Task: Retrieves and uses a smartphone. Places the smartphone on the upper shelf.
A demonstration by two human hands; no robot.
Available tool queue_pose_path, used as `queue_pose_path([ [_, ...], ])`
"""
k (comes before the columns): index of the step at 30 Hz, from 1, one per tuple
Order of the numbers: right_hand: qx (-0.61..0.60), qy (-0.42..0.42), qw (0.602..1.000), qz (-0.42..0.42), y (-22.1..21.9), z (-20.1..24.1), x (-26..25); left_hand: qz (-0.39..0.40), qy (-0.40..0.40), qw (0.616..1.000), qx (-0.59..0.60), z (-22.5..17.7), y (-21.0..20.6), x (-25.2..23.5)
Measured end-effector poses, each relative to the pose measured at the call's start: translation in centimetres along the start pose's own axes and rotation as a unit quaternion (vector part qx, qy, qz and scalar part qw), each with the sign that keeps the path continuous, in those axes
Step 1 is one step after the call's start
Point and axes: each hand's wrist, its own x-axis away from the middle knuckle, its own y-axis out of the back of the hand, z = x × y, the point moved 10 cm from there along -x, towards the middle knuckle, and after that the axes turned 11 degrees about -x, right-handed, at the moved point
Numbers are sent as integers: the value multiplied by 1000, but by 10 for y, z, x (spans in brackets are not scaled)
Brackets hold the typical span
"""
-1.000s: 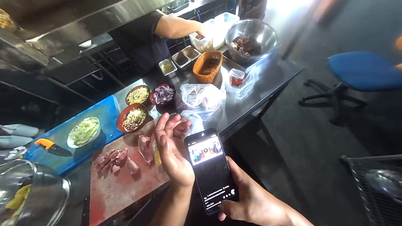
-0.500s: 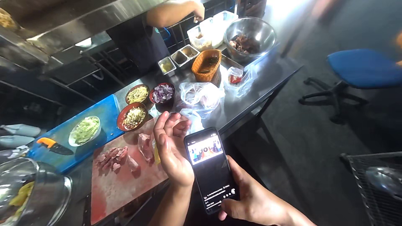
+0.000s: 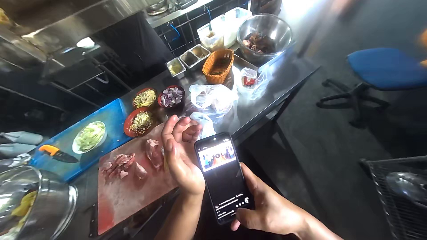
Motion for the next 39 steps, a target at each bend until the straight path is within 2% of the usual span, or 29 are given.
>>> queue_pose_path([
  [6,-4,-11,1000,-22,1,-3,-3,1,1,1000,2,0,1,-1],
  [14,1,7,1000,6,-1,0,-4,-3,-1,1000,13,3,5,-2],
  [22,-72,4,997,24,-4,-2,-5,0,-9,1000,15,2,8,-6],
  [25,-70,13,997,18,-2,-1,-4,-5,-22,1000,9,11,25,-7],
  [28,-71,19,997,9,3,1,-3,-74,41,995,-51,51,76,3],
  [30,-75,21,997,4,5,3,-2,-123,109,977,-133,81,119,16],
  [33,-90,18,996,3,7,3,-2,-176,204,926,-266,117,185,40],
  [36,-97,18,995,4,8,3,-4,-171,169,865,-439,128,236,57],
  [39,-94,15,995,7,7,1,-7,-149,118,777,-600,139,275,72],
])
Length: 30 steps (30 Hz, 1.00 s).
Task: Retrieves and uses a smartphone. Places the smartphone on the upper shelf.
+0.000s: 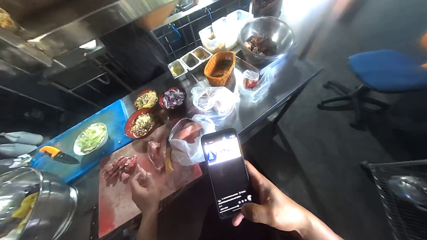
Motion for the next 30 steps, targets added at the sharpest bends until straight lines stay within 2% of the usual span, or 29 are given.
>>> queue_pose_path([
  [5,7,-1,1000,9,-2,-3,-5,51,-19,993,-103,44,-26,9],
  [7,7,-5,1000,4,-2,-5,-6,46,-31,990,-132,41,-28,11],
  [14,8,-16,1000,-24,3,-13,-10,23,-32,992,-119,39,-26,11],
  [30,1,-10,1000,-7,2,-14,-17,12,-40,991,-125,41,-27,12],
])
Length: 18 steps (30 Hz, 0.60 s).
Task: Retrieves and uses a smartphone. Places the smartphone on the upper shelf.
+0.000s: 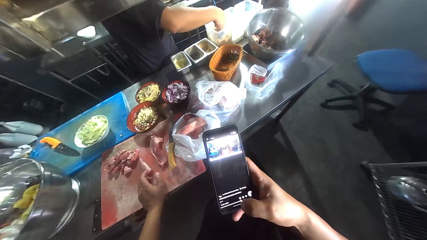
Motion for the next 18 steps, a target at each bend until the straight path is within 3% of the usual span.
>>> queue_pose_path([
  [18,8,-7,1000,-18,0,-4,0,7,-14,1000,-15,-3,1,1],
])
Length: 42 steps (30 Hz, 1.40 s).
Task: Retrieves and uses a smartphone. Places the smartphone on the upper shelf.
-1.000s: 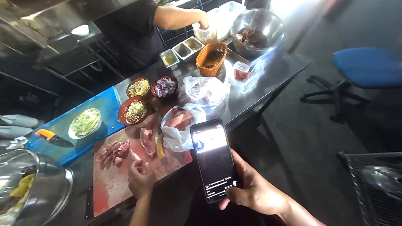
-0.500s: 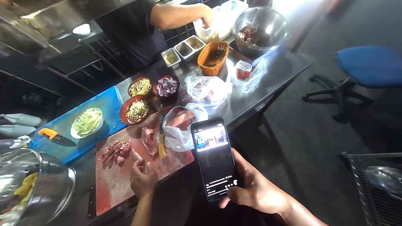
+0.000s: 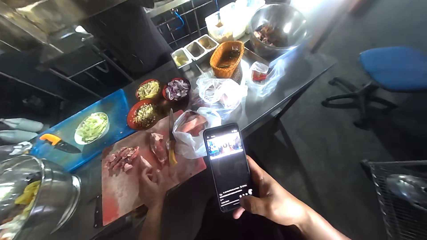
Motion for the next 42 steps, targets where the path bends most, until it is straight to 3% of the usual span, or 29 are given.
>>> queue_pose_path([
  [42,-20,0,999,35,-4,2,6,-3,13,1000,5,3,-2,-1],
])
